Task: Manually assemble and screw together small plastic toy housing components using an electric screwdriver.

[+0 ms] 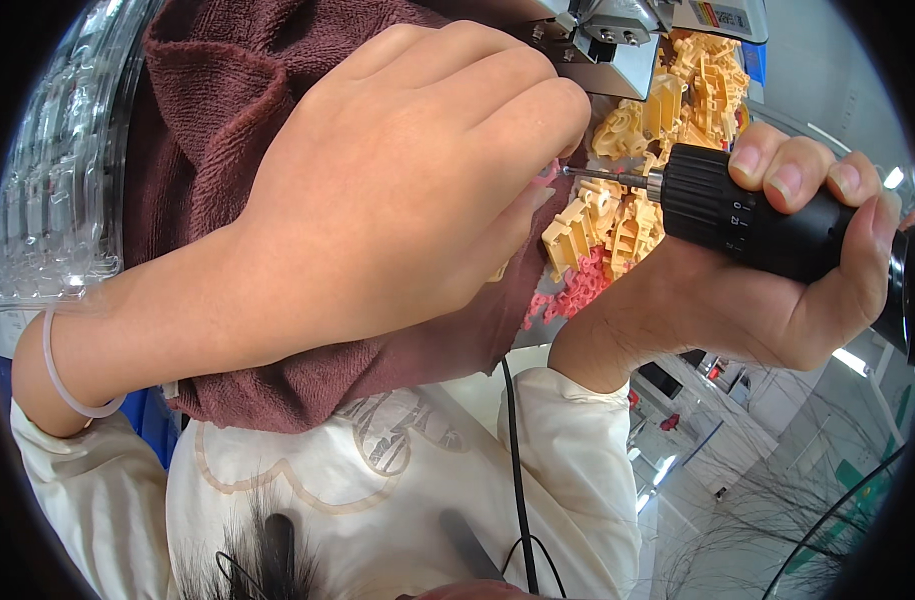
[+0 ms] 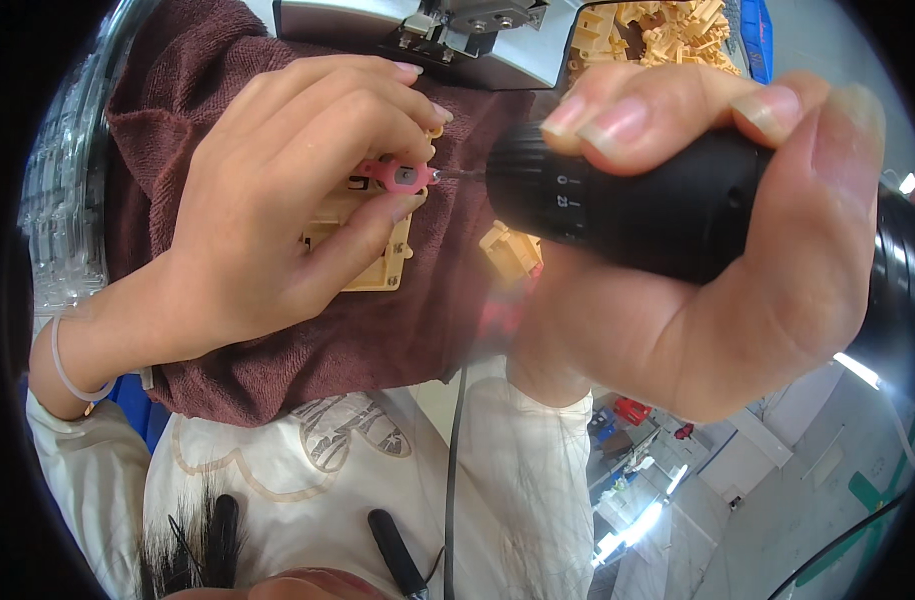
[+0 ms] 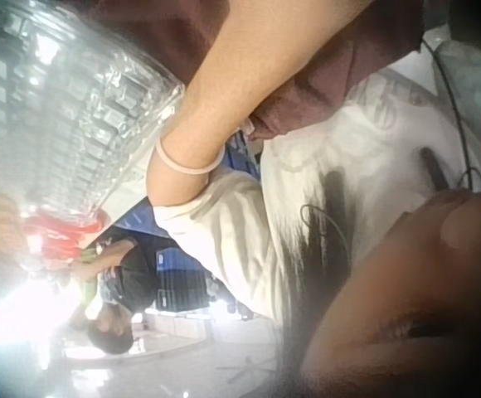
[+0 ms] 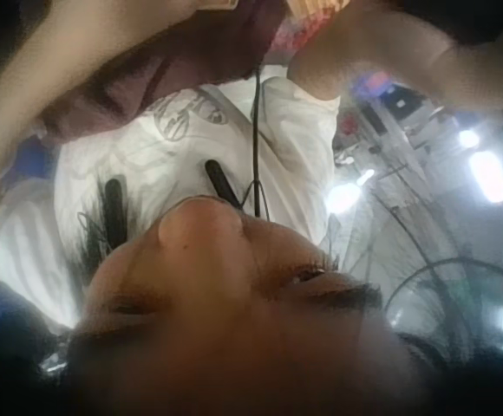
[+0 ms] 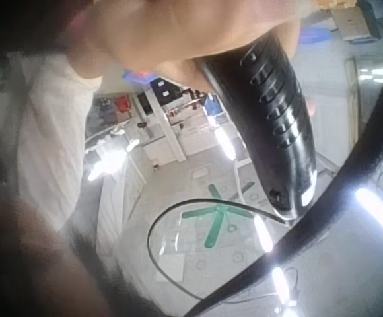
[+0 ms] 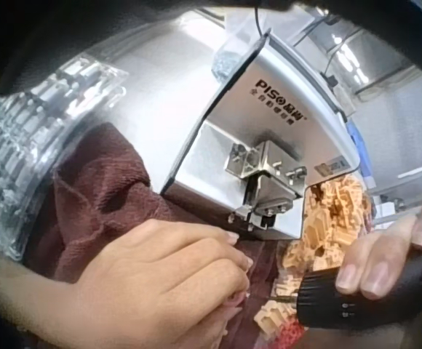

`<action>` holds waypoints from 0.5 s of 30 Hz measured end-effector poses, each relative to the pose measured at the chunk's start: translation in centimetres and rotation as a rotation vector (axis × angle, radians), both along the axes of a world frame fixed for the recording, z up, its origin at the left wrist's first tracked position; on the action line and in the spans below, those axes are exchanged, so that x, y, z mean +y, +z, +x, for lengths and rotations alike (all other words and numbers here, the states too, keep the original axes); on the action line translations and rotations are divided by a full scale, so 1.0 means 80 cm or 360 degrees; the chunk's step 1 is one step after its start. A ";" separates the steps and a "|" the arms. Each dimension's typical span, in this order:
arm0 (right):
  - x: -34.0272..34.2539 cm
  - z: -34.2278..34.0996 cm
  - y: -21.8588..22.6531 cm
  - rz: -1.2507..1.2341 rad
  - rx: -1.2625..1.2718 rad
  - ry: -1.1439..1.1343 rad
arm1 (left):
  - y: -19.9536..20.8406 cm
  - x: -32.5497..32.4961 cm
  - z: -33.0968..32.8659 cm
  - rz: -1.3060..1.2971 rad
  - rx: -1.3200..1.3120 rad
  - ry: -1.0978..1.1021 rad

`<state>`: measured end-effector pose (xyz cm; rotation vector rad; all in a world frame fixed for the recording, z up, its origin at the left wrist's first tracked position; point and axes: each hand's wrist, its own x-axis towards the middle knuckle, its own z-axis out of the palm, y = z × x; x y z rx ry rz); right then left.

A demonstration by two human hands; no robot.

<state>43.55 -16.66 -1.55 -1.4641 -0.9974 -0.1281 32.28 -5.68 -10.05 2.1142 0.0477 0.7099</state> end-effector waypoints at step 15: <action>-0.015 0.014 0.021 -0.0111 0.0282 0.0241 | 0.002 0.000 0.000 -0.0034 0.0012 -0.0006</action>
